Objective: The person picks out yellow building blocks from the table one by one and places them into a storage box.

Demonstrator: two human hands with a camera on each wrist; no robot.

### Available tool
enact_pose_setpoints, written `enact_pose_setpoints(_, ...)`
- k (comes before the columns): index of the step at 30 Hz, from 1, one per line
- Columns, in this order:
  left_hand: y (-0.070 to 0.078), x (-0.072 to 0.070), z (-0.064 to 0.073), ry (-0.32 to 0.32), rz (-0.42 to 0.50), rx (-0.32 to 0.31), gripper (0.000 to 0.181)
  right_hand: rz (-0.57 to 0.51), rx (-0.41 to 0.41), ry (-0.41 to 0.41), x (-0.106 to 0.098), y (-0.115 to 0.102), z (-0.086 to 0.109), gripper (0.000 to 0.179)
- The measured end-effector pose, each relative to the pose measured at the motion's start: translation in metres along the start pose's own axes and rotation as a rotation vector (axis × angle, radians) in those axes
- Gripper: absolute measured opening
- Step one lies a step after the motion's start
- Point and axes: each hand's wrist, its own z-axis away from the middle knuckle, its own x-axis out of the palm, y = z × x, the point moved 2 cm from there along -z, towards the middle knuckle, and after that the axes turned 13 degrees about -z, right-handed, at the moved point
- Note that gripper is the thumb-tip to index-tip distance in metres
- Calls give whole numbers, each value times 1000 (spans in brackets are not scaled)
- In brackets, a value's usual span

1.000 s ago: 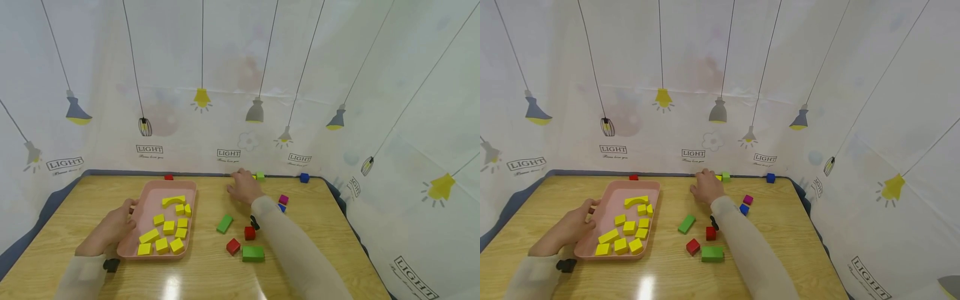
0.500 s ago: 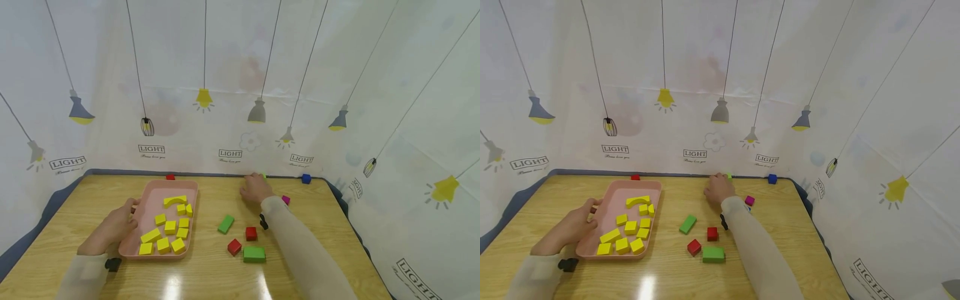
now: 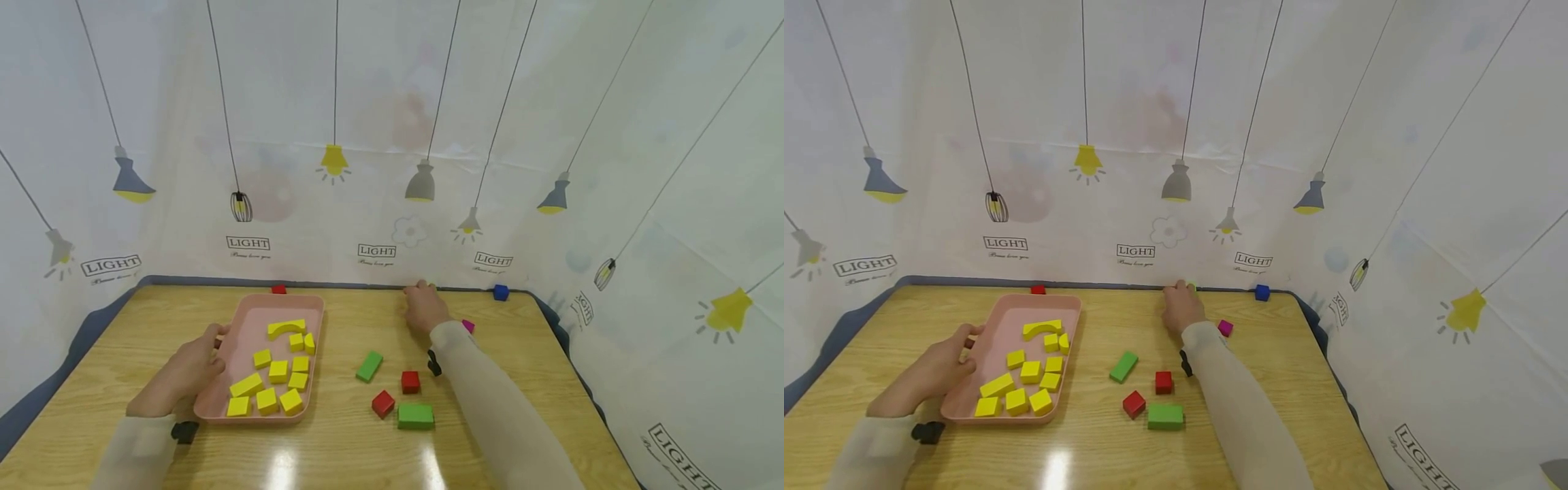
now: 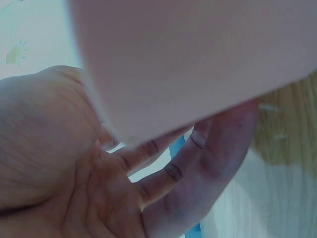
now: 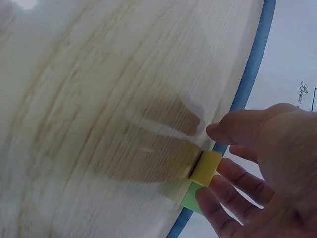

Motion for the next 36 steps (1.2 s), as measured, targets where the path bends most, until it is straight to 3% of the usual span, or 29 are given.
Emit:
enact_pose_setpoints(6, 0, -1, 0, 34, -13, 31, 66, -22, -20, -9, -5, 5, 5, 47)
enact_pose_setpoints(12, 0, 0, -1, 22, -10, 20, 67, -26, -62, -7, -5, 14, 9, 31)
enact_pose_setpoints(20, 1, -1, 0, 11, -11, 23, 67, -54, -124, -37, -7, 15, 17, 27)
enact_pose_setpoints(36, 7, -5, 4, -7, -16, 9, 67, -122, -154, -51, -2, 7, 28, 23)
